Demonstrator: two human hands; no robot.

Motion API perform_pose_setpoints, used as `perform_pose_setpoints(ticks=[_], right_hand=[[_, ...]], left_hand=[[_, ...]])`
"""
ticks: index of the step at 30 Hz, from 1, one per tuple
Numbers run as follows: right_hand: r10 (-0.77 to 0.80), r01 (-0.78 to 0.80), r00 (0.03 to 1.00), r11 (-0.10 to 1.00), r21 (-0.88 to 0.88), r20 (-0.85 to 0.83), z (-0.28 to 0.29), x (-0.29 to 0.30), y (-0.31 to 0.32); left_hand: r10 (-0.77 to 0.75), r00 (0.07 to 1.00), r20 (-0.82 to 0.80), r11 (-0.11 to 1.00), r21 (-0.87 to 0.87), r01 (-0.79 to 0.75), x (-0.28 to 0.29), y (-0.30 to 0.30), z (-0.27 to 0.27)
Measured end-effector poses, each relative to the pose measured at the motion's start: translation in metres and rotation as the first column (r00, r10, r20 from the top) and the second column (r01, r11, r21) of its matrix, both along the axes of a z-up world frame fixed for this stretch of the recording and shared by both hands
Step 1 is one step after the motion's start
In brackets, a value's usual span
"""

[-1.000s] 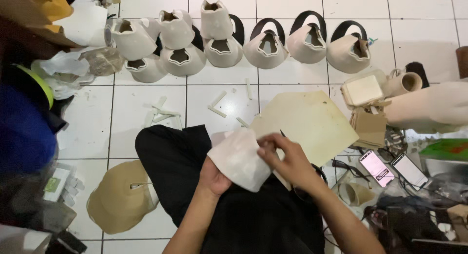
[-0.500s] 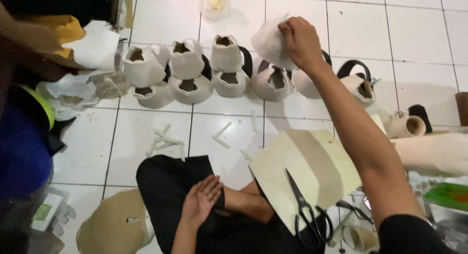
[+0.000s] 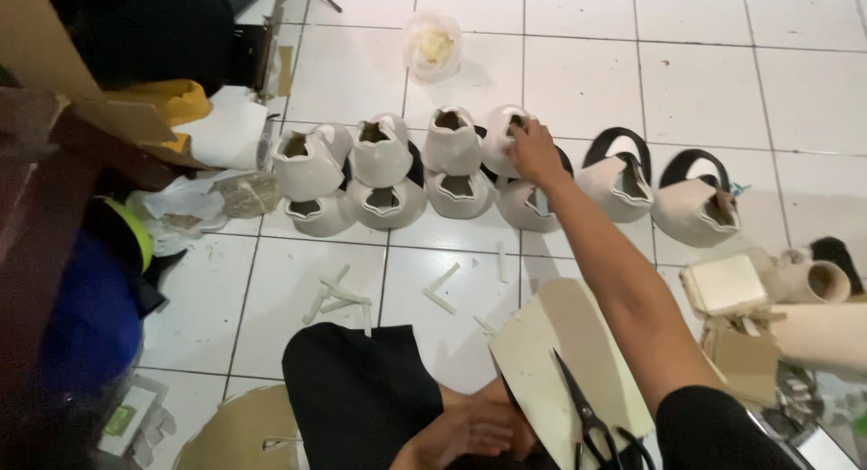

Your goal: The person sits on the floor and uses scissors to cut strips from a white foam sheet. They then insert these strips into the openings of white shoe-like objects, pressing them into place by hand.

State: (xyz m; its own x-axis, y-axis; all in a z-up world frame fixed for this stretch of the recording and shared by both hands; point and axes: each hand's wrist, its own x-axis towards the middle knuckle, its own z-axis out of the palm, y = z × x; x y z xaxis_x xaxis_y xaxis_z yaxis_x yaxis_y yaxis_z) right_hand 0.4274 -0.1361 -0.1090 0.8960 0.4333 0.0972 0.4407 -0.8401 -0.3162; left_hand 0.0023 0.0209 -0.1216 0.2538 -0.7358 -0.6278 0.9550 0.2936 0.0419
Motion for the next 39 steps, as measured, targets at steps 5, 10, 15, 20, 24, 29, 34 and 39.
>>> perform_pose_setpoints(ticks=[5, 10, 15, 20, 24, 29, 34, 39], right_hand=[[-0.182, 0.157, 0.982, 0.941, 0.301, 0.058, 0.031, -0.128, -0.025], [-0.476, 0.416, 0.742, 0.879, -0.232, -0.473, 0.093, -0.339, -0.098], [-0.500, 0.525, 0.763, 0.849, -0.059, -0.409, 0.019, -0.465, -0.149], [-0.516, 0.614, 0.785, 0.725, 0.313, -0.342, 0.015, -0.491, -0.150], [-0.515, 0.602, 0.799, 0.694, 0.396, -0.311, 0.019, -0.508, -0.140], [-0.562, 0.526, 0.822, 0.684, 0.506, -0.096, 0.006, -0.512, -0.146], [-0.548, 0.489, 0.835, 0.713, 0.503, -0.034, -0.007, -0.508, -0.151], [-0.523, 0.446, 0.852, 0.726, 0.523, -0.001, -0.018, -0.505, -0.154]], left_hand=[[0.534, 0.841, 0.085, 0.666, -0.656, -0.356, 0.006, -0.059, -0.066], [0.292, 0.956, -0.032, 0.922, 0.275, -0.272, 0.005, -0.082, -0.109], [0.180, 0.963, 0.201, 0.759, 0.594, -0.267, 0.038, -0.096, -0.121], [0.007, 0.900, 0.436, 0.448, 0.803, -0.392, 0.056, -0.098, -0.117], [0.496, 0.791, 0.359, 0.553, 0.572, -0.606, 0.074, -0.090, -0.107], [-0.273, 0.627, 0.729, 0.160, 0.678, -0.718, 0.092, -0.112, -0.125], [-0.908, 0.364, 0.207, -0.039, 0.824, -0.565, 0.082, -0.106, -0.138], [-0.971, 0.224, 0.081, -0.070, 0.802, -0.594, 0.099, -0.071, -0.139]])
